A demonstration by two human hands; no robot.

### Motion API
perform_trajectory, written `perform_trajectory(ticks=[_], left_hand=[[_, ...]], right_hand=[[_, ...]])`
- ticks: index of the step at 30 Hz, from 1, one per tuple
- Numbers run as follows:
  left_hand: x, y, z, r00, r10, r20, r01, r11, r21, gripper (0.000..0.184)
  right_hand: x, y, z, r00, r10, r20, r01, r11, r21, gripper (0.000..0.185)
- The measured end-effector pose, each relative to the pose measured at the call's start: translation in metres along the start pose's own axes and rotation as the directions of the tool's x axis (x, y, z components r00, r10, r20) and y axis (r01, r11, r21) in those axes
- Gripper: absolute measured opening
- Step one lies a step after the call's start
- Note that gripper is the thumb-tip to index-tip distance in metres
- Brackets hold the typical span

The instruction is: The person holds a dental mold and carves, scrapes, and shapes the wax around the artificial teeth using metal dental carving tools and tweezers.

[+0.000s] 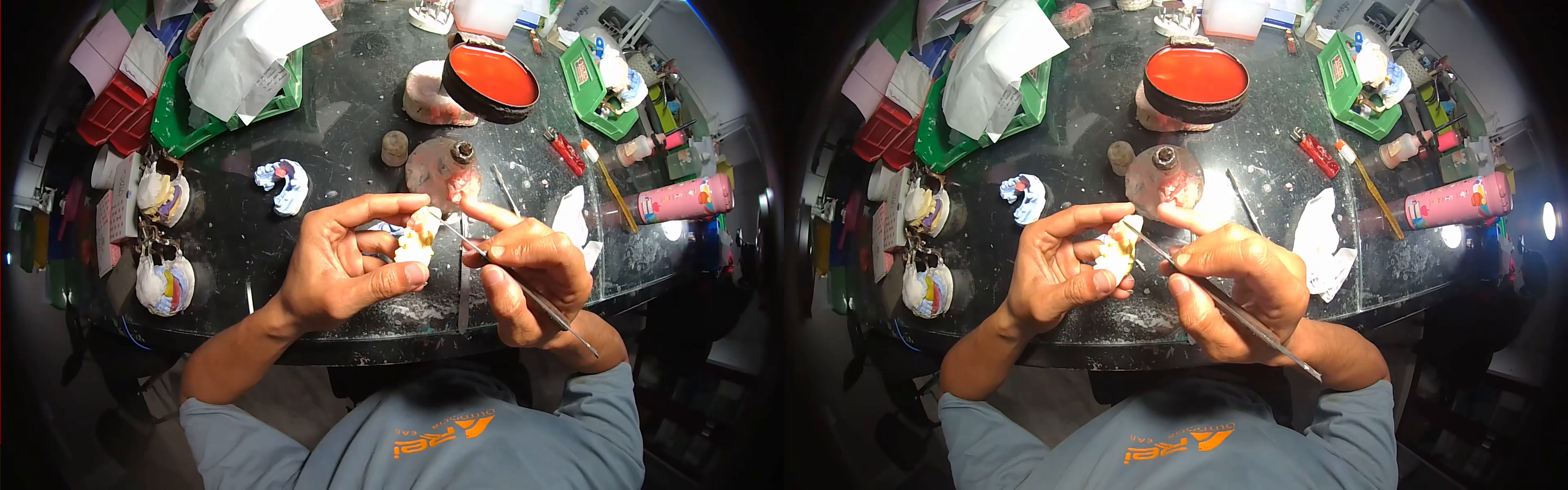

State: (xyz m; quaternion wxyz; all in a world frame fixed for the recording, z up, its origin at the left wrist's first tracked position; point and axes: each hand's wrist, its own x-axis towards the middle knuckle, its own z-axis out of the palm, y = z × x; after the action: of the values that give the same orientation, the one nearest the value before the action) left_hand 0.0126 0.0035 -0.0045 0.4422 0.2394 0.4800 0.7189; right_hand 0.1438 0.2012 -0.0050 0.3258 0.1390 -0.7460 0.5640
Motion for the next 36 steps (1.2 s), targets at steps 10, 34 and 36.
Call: perform_trajectory(ticks=[10,34,36], left_hand=[[0.003,-0.008,-0.001,0.985,0.173,0.027,-0.175,0.974,0.143,0.064],[0.002,-0.008,-0.007,0.980,0.192,0.058,-0.201,0.935,0.293,0.067],[0.002,-0.007,-0.007,0.981,0.189,0.055,-0.196,0.935,0.295,0.067]], right_hand=[[-0.007,-0.008,0.016,0.972,0.192,-0.134,-0.157,0.960,0.233,0.008],[-0.002,-0.004,0.006,0.998,0.057,-0.041,-0.056,0.998,0.030,0.011],[-0.002,-0.005,0.006,0.997,0.061,-0.041,-0.060,0.998,0.017,0.011]])
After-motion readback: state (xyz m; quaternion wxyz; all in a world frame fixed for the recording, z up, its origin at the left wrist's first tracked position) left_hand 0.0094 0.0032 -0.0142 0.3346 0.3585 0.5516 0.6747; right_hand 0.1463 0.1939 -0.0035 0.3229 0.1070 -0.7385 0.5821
